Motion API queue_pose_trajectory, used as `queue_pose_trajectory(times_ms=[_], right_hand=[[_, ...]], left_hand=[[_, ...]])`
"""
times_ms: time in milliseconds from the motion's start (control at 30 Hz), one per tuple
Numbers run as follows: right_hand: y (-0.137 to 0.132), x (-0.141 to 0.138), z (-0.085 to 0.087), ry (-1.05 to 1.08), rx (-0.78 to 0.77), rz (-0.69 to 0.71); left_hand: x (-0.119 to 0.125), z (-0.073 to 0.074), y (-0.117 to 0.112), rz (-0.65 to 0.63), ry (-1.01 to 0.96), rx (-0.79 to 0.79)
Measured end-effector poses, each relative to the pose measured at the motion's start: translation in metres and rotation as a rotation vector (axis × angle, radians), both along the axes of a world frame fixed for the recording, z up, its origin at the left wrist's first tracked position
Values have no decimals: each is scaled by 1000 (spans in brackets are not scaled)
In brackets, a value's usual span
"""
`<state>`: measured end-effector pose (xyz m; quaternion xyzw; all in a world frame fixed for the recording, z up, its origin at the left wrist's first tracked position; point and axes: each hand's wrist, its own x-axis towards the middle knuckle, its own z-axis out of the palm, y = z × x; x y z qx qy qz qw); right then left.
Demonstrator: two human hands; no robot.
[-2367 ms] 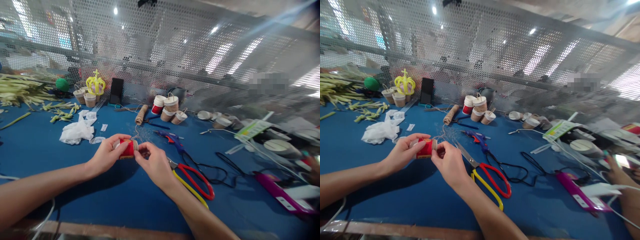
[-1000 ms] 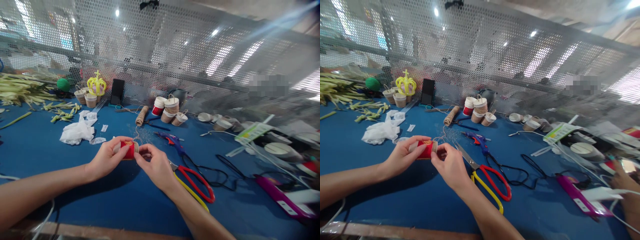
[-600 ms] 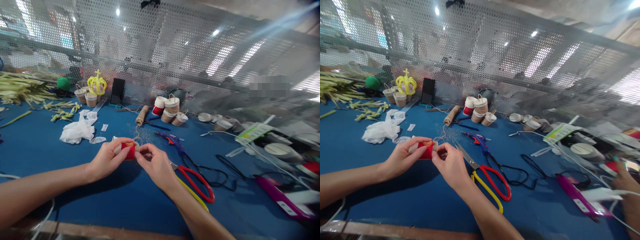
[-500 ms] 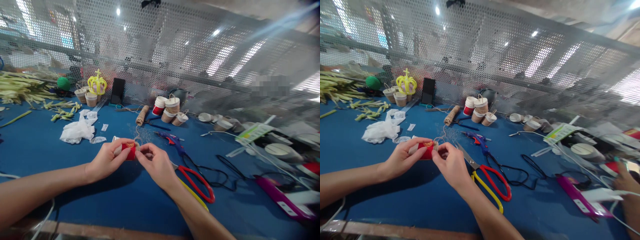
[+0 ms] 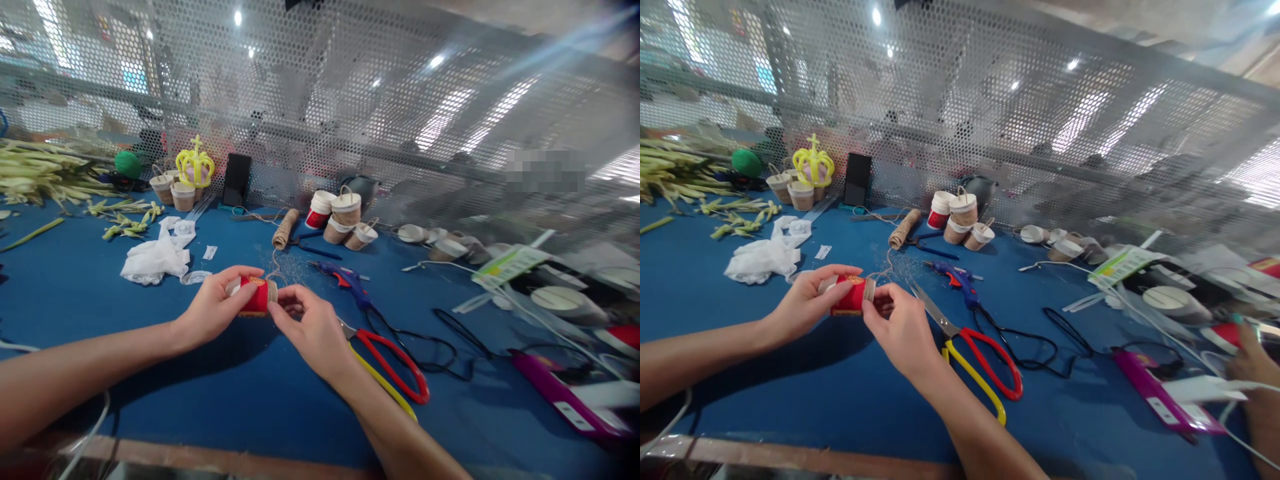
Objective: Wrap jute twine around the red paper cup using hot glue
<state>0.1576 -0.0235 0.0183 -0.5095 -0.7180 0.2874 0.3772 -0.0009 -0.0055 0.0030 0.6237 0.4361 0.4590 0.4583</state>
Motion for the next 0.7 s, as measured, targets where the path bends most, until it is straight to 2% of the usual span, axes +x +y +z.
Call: queue_pose_trajectory(times_ms=[233, 400, 533, 700], right_hand=[[0, -2, -3, -35, -1, -52], [2, 0, -3, 6, -16, 10], [1, -1, -4, -20, 10, -7], [-1, -4, -3, -56, 14, -41]], left_hand=[[0, -1, -1, -4, 26, 29], [0, -1, 2, -16, -106, -116], [1, 0, 3, -17, -218, -230], [1, 0, 1, -11, -162, -168]])
